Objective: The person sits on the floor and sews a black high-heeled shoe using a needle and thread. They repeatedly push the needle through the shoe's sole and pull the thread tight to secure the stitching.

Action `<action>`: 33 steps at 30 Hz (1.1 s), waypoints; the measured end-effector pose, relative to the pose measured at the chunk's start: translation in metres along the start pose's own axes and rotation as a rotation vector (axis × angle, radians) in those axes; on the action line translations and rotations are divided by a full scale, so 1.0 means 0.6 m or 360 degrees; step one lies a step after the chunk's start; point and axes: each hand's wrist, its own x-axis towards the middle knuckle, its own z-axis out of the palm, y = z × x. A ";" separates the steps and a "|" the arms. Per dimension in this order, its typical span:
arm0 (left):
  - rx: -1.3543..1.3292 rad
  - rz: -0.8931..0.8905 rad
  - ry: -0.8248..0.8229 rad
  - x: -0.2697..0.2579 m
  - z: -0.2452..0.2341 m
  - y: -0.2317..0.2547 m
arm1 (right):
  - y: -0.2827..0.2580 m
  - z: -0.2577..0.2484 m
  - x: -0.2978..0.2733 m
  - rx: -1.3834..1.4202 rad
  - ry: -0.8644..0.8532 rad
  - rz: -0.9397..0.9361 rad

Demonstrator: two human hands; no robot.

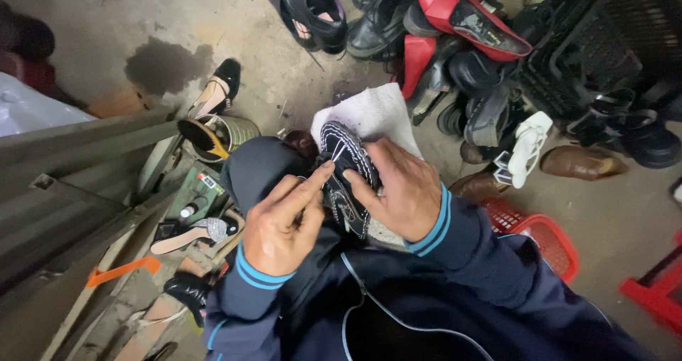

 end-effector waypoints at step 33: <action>0.0640 0.0365 -0.0122 0.002 -0.028 -0.113 | 0.021 -0.041 0.050 -0.0085 0.0208 -0.0179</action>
